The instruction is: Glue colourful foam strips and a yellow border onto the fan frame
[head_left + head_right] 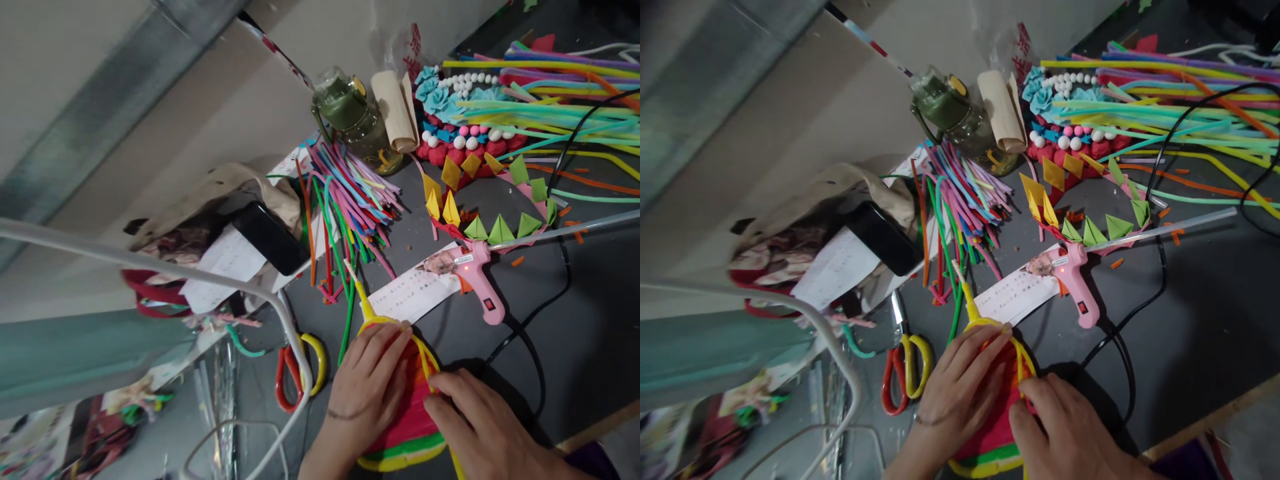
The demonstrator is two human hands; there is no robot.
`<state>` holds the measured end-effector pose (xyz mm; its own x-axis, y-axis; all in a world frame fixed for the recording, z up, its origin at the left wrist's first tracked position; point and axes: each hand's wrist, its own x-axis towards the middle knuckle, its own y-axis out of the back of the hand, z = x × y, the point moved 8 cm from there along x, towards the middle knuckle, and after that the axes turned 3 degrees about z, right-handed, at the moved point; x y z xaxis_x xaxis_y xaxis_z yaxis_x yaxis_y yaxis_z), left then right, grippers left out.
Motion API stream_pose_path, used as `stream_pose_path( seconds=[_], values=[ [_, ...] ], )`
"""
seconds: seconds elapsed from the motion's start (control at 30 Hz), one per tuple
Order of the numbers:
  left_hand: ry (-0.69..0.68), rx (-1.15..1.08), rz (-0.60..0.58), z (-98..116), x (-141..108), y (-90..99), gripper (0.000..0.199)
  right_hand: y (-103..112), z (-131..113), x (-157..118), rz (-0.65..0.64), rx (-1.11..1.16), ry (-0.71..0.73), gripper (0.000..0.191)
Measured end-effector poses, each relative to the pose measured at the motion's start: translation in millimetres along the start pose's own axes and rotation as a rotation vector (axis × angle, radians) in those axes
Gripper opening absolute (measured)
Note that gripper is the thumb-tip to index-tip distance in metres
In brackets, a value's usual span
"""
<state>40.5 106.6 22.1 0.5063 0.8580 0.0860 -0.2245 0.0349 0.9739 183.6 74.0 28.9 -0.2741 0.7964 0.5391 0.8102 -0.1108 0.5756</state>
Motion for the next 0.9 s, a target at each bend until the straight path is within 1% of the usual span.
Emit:
stream_pose_path(
  seconds=[0.17, 0.3, 0.37, 0.53, 0.73, 0.83, 0.9],
  values=[
    [0.013, 0.008, 0.004, -1.3, -1.4, -0.3, 0.049, -1.4, -1.0, -2.6, -0.001, -0.001, 0.011, 0.032],
    [0.032, -0.002, 0.037, -2.5, -2.6, 2.2, 0.054, -1.3, -0.6, -1.8, 0.009, -0.015, -0.016, 0.035],
    [0.021, -0.010, 0.039, -1.5, -2.3, 2.4, 0.052, -0.8, -0.5, -0.7, 0.012, -0.020, -0.026, 0.035],
    [0.015, -0.012, 0.030, -1.4, -0.6, 2.3, 0.046, -0.8, -1.0, 0.6, -0.002, -0.002, -0.017, 0.029],
    [-0.017, -0.002, 0.021, -2.3, -1.6, 0.9, 0.046, 2.8, 0.1, 3.8, 0.041, -0.018, -0.022, 0.037],
    [-0.016, -0.014, 0.011, -2.5, -1.3, -0.8, 0.046, 1.0, 0.9, 2.6, 0.025, -0.002, -0.033, 0.036],
    [-0.012, -0.044, 0.010, -1.6, -1.5, -0.3, 0.047, -0.8, 0.9, 0.3, -0.008, 0.008, -0.030, 0.034]
  ],
)
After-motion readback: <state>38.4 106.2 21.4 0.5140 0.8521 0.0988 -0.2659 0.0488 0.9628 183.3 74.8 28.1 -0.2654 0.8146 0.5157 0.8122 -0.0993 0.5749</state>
